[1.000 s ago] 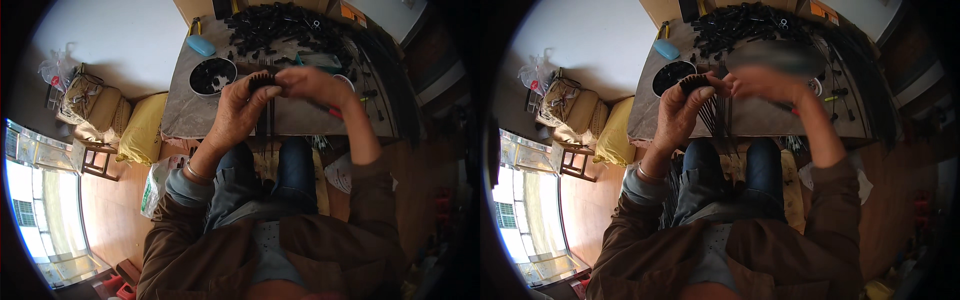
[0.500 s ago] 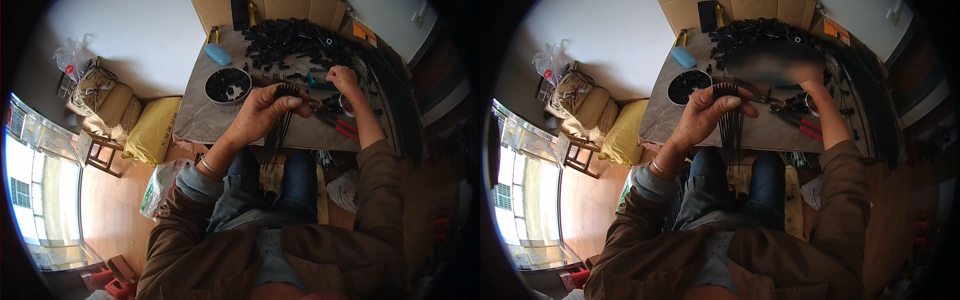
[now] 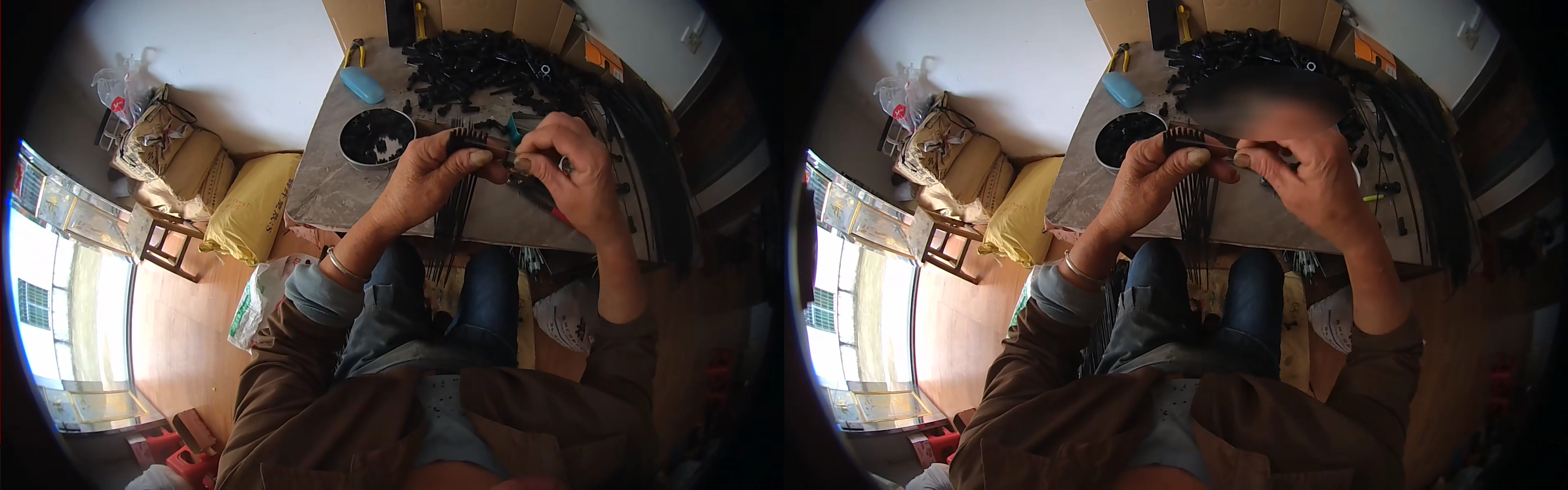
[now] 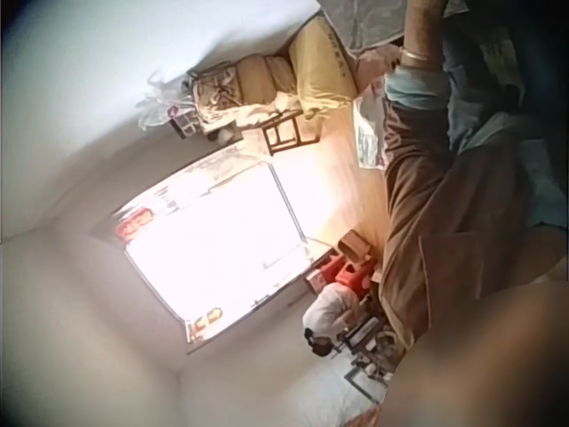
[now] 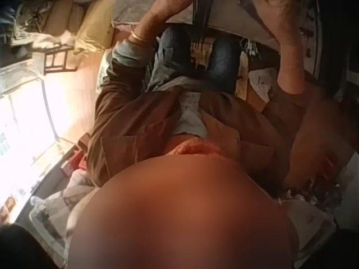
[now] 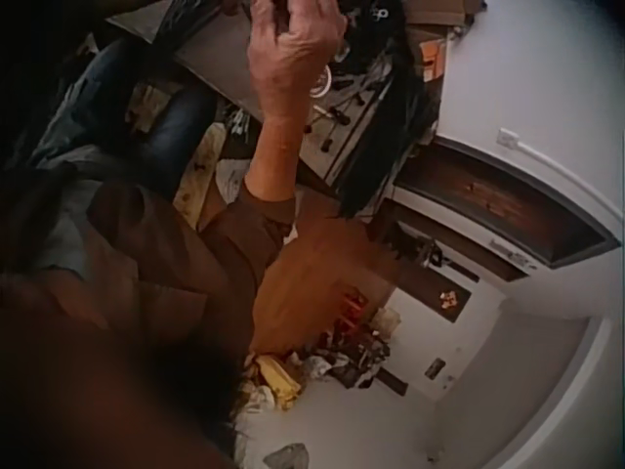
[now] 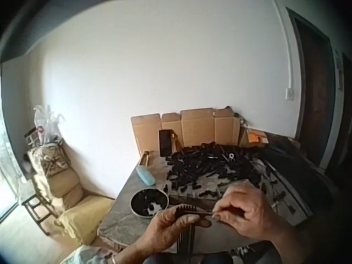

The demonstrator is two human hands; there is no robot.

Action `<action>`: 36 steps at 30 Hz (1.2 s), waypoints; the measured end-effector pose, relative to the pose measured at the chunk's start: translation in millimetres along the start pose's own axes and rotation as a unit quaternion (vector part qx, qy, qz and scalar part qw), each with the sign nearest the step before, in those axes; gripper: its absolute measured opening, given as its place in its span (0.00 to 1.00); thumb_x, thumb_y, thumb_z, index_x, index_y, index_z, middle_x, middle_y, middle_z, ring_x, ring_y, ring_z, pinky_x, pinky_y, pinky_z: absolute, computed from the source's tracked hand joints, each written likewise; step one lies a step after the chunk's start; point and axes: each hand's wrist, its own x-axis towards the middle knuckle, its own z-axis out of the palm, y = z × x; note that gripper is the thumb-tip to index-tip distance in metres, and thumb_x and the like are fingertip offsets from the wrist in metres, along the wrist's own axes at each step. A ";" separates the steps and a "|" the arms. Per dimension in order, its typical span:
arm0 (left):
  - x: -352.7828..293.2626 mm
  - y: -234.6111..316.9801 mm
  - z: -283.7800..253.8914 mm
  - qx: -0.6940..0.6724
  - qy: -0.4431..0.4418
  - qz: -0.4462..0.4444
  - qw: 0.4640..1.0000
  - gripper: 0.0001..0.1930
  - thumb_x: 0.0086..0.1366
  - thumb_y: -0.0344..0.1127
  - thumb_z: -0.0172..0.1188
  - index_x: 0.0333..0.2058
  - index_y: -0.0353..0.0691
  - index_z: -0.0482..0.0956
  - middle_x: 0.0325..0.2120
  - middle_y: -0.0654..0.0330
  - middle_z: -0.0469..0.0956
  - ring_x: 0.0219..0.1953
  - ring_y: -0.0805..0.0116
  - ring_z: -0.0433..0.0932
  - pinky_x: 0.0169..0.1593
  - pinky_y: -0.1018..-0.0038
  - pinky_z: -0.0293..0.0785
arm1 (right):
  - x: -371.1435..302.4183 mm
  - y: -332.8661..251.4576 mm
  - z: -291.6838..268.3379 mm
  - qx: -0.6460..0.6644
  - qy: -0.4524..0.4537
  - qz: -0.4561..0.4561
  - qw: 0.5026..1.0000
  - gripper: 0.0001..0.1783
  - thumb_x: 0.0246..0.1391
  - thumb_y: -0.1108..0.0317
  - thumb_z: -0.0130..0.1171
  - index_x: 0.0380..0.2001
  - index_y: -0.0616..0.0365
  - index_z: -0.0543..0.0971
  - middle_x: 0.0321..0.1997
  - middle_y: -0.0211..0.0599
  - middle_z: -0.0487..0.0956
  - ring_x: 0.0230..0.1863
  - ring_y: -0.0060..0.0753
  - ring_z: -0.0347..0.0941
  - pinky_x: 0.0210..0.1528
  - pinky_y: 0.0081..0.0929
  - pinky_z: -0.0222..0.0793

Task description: Assembling the metal ribs and runner of an umbrella frame using wire and pliers.

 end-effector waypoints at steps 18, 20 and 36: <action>0.1 0.6 0.5 -0.006 -0.001 -0.010 1.000 0.12 0.68 0.34 0.54 0.45 0.33 0.77 0.32 0.58 0.82 0.39 0.73 0.80 0.48 0.76 0.74 | -7.1 -8.8 -4.4 -0.075 0.009 0.001 0.997 0.12 0.45 0.78 0.62 0.36 0.55 0.82 0.25 0.27 0.73 0.29 0.28 0.66 0.39 0.25 0.61; 1.0 1.7 1.4 -0.009 -0.008 -0.015 1.000 0.12 0.68 0.34 0.54 0.45 0.33 0.77 0.32 0.58 0.82 0.39 0.74 0.80 0.48 0.76 0.74 | -2.6 -9.4 -10.8 -0.123 -0.003 -0.047 0.991 0.12 0.44 0.78 0.63 0.35 0.55 0.82 0.25 0.27 0.73 0.30 0.28 0.67 0.39 0.26 0.61; 3.0 5.6 8.5 0.031 -0.028 -0.005 0.999 0.14 0.69 0.37 0.52 0.47 0.34 0.77 0.34 0.58 0.82 0.42 0.71 0.80 0.51 0.74 0.73 | 4.9 -21.3 -20.6 -0.218 0.022 -0.104 0.970 0.10 0.40 0.78 0.65 0.28 0.53 0.80 0.27 0.24 0.73 0.33 0.28 0.70 0.43 0.28 0.63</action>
